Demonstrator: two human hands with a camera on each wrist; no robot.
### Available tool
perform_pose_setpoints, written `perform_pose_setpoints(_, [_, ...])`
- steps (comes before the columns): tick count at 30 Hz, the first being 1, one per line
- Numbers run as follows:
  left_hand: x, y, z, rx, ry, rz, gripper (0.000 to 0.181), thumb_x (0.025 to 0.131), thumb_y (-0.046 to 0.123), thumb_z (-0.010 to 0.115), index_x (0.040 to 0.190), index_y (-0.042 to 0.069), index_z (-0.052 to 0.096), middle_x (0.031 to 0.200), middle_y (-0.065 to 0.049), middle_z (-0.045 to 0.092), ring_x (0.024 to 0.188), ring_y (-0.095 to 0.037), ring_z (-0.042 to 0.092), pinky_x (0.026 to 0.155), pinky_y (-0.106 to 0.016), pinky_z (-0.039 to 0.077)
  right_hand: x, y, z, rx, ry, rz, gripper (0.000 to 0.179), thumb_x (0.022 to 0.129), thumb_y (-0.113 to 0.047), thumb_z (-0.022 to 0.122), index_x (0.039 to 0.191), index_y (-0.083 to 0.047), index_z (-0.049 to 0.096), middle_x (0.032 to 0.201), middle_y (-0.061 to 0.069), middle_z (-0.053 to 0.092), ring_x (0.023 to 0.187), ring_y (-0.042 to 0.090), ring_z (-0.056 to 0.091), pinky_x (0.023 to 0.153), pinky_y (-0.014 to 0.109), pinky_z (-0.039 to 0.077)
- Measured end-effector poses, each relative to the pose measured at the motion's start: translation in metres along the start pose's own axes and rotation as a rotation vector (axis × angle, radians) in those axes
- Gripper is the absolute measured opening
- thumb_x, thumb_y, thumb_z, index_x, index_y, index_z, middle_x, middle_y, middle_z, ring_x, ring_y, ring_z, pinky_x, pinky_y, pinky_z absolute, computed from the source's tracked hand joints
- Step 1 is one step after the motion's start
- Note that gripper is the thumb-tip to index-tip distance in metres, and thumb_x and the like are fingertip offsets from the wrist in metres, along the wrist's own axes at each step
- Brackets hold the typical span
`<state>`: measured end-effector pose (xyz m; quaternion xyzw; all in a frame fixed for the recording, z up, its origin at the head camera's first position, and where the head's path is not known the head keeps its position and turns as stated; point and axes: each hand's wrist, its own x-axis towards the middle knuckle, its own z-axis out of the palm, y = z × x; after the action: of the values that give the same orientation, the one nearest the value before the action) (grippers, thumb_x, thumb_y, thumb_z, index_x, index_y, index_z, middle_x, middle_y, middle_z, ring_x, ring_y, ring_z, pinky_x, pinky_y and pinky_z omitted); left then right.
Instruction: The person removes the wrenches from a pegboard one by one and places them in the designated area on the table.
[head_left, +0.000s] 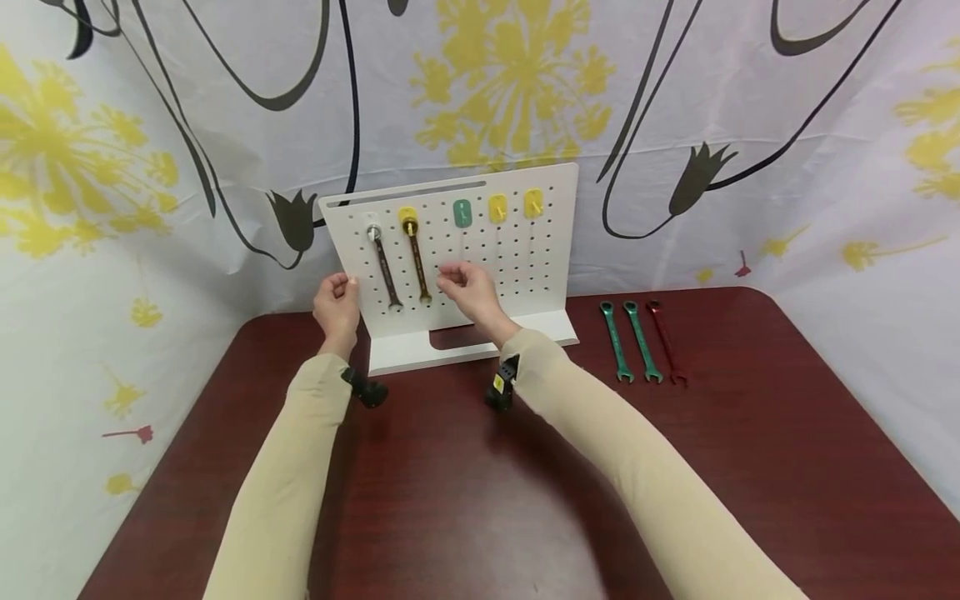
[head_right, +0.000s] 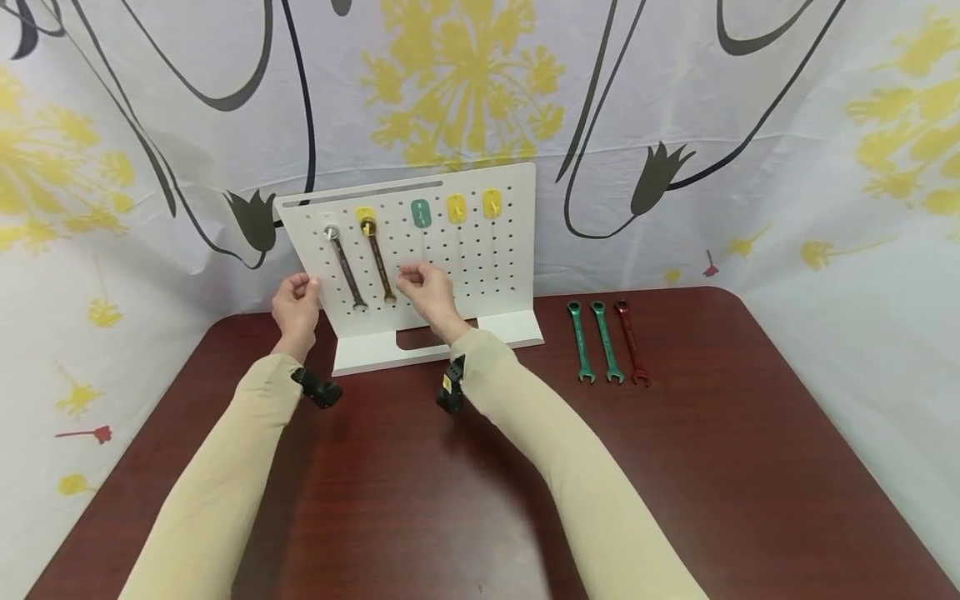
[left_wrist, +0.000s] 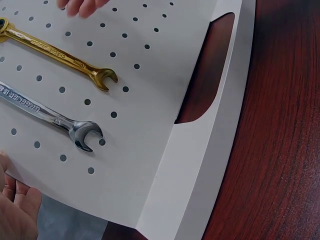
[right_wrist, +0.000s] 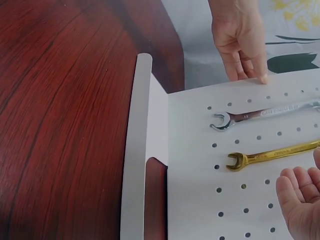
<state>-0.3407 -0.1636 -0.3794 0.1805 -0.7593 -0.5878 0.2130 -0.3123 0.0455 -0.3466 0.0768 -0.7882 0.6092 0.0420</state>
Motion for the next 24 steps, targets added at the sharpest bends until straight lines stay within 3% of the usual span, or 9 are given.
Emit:
perform_pose_setpoints(7, [0.001, 0.0, 0.001, -0.005, 0.011, -0.001, 0.028, 0.092, 0.022, 0.059, 0.113, 0.005, 0.06, 0.112, -0.011, 0.064, 0.098, -0.016, 0.059, 0.085, -0.028, 0.049, 0.007, -0.003, 0.01, -0.013, -0.02, 0.003, 0.033, 0.091, -0.011, 0.061, 0.123, -0.003, 0.058, 0.119, 0.013, 0.062, 0.109, 0.023, 0.058, 0.091, 0.027, 0.048])
perform_pose_setpoints(24, [0.0, 0.0, 0.0, 0.001, 0.009, 0.011, 0.028, 0.092, 0.023, 0.059, 0.114, 0.004, 0.06, 0.112, -0.011, 0.064, 0.099, -0.019, 0.058, 0.086, -0.03, 0.048, 0.019, -0.002, 0.025, 0.046, -0.043, 0.047, 0.039, 0.09, -0.01, 0.061, 0.128, -0.003, 0.053, 0.123, 0.013, 0.058, 0.114, 0.023, 0.055, 0.095, 0.027, 0.046])
